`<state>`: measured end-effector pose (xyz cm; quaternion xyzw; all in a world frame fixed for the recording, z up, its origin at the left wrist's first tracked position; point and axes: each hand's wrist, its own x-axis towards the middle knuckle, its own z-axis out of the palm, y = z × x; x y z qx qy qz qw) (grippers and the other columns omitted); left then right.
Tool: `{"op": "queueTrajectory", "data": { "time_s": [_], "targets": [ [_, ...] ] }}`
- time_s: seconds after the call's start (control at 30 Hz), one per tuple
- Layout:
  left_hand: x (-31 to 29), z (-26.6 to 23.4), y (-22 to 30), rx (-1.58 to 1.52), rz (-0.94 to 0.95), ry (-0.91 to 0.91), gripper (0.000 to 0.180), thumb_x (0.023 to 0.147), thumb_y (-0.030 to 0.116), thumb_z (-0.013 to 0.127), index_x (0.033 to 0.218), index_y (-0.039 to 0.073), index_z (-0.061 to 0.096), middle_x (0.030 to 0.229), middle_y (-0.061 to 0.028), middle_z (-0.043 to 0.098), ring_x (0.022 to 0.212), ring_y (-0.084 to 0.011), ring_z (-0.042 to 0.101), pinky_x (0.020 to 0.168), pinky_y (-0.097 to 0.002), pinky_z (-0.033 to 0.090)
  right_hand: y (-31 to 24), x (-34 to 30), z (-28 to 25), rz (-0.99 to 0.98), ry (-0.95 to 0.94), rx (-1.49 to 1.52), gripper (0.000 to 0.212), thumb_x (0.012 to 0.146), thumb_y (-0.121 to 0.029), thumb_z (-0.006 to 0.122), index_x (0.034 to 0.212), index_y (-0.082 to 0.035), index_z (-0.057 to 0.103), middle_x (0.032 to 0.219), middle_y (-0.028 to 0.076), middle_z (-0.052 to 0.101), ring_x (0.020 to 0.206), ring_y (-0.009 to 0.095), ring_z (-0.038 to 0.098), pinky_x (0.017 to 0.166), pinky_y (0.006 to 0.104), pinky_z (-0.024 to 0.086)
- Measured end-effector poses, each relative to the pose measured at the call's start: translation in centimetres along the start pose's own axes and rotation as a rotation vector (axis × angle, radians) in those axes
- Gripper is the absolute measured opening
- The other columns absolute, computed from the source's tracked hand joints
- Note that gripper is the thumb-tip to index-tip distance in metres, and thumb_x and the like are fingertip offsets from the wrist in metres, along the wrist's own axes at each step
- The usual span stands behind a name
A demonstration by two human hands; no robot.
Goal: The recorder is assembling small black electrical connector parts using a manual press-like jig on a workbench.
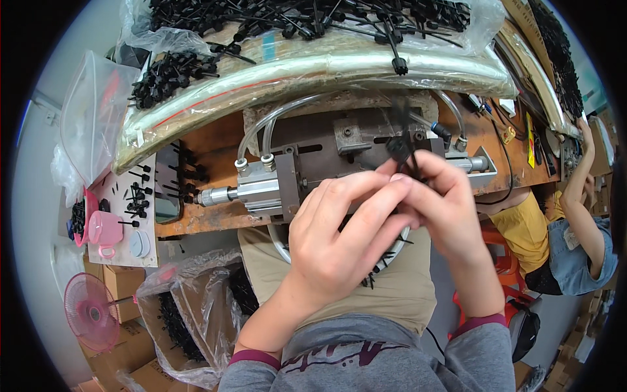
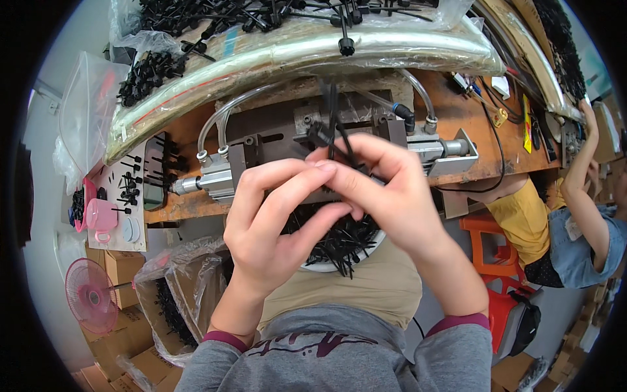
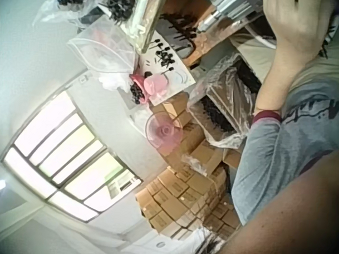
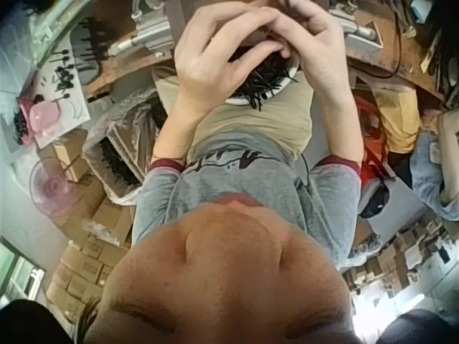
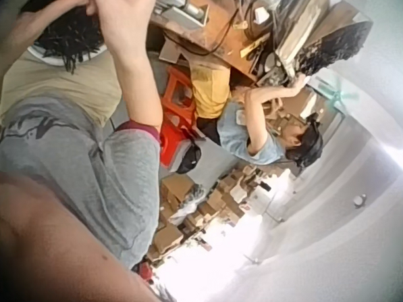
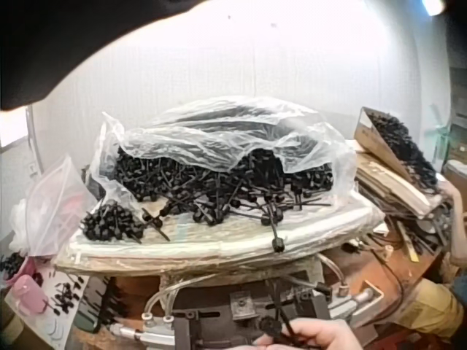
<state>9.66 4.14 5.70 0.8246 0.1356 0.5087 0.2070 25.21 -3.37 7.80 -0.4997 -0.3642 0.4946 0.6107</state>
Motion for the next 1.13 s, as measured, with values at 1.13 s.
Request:
{"op": "queueTrajectory", "data": {
  "time_s": [1.13],
  "targets": [
    [-3.4,0.1,-0.7,0.392,-0.139,-0.431,0.026,0.071,0.012,0.081,0.095,0.005,0.073,0.124,-0.0126,0.069,0.068,-0.0181,0.068,0.063,-0.0287,0.053,3.1,-5.3,-0.2,-0.071,0.233,-0.076,0.032,0.097,-0.022,0.064,0.118,0.003,0.064,0.080,0.006,0.067,0.054,0.001,0.043,0.051,0.0178,0.033]
  ]
}}
